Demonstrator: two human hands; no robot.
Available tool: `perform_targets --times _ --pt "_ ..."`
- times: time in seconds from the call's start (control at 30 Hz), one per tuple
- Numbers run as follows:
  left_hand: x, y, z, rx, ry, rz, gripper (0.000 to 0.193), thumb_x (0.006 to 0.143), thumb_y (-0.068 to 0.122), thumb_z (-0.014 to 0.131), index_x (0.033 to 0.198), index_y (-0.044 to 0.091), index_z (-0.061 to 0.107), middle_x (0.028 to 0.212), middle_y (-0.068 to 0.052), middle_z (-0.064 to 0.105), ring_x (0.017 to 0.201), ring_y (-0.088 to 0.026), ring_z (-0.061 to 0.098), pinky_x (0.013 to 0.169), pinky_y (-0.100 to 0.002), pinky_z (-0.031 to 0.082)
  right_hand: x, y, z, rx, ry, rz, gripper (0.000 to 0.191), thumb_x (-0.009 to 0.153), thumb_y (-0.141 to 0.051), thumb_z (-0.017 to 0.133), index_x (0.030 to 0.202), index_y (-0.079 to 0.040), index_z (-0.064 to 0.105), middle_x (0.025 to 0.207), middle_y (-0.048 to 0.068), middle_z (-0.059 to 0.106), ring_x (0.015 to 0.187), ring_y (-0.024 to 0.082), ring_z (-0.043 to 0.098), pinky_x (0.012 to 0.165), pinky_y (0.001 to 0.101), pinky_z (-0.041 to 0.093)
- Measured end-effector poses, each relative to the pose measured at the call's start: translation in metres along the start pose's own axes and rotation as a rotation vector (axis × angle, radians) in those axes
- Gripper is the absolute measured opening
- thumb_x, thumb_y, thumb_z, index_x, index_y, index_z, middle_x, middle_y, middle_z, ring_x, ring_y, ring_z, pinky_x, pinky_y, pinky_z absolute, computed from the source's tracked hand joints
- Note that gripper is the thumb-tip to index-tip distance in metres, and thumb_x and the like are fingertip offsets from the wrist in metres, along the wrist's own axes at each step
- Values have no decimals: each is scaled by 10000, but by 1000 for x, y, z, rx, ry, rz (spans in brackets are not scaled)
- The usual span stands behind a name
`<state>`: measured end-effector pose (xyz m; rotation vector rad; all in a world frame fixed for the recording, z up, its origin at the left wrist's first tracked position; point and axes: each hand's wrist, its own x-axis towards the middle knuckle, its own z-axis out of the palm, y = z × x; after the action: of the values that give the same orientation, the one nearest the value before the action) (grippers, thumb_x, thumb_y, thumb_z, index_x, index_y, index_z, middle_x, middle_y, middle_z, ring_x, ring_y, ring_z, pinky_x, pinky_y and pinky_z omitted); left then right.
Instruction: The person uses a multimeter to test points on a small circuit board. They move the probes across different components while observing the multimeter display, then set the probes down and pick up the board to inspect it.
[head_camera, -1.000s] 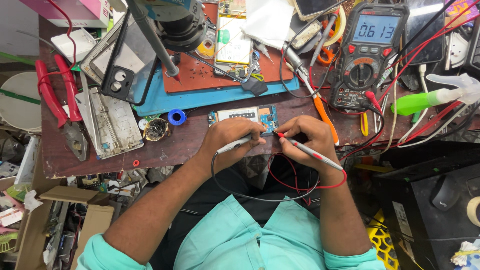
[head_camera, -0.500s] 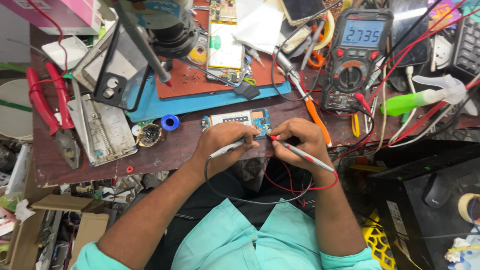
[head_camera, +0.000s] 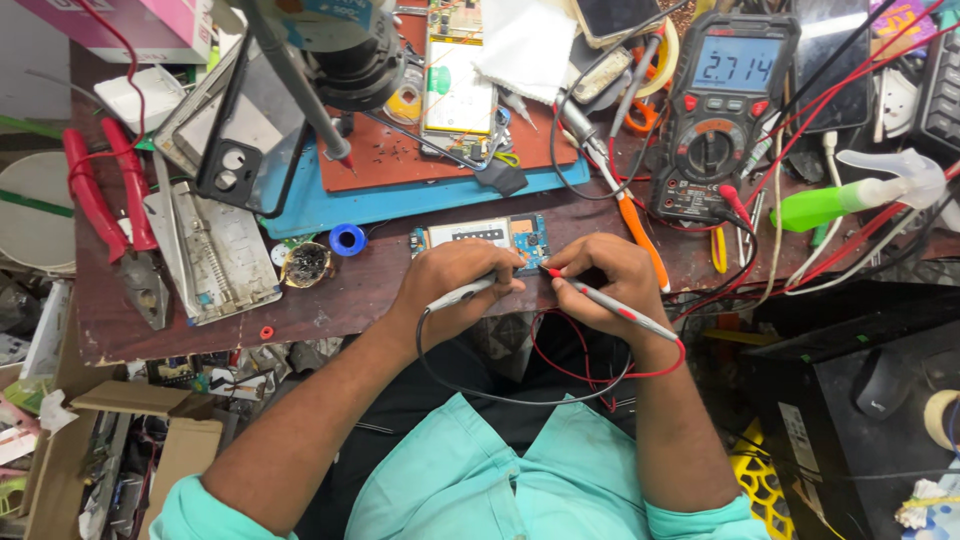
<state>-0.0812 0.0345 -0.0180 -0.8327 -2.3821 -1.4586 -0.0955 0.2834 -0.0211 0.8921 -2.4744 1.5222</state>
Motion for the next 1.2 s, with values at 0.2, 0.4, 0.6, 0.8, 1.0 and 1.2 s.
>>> perform_targets --times 0.2,0.4,0.6,0.8,1.0,1.2 --pt "-1 -2 1 -21 5 18 200 841 178 823 963 112 679 840 -36 694 823 -266 710 722 -380 553 -1 2 -1 14 -14 13 130 748 -80 715 808 -34 610 948 117 761 814 201 714 720 304 561" --pt "-1 -3 1 -24 5 26 210 841 181 823 978 109 682 835 -32 692 831 -266 712 732 -382 556 1 -2 0 -11 -6 -9 125 724 -75 715 782 -34 613 929 112 761 806 210 719 725 310 560" --pt "-2 -2 -1 -11 -7 3 205 846 195 819 985 112 694 806 -27 681 803 -259 707 708 -381 550 3 -5 1 -30 -6 -25 123 709 -62 711 774 -33 611 920 112 762 804 217 720 736 315 555" --pt "-1 -2 1 12 6 34 193 862 215 811 949 113 672 836 -30 691 817 -264 708 712 -379 552 3 -3 1 -42 5 -41 131 712 -56 720 777 -32 609 921 112 764 801 213 719 727 313 557" --pt "0 -2 1 8 18 52 199 872 219 805 922 115 643 904 -33 720 851 -265 717 727 -374 560 1 -2 0 -8 3 26 127 718 -69 712 774 -31 604 930 113 764 792 208 713 709 304 557" --pt "-1 -2 1 17 9 43 202 863 208 813 923 106 650 871 -37 710 831 -268 712 719 -382 556 1 -2 0 -3 -9 -8 129 720 -78 708 773 -34 600 933 113 760 807 218 708 721 311 550"
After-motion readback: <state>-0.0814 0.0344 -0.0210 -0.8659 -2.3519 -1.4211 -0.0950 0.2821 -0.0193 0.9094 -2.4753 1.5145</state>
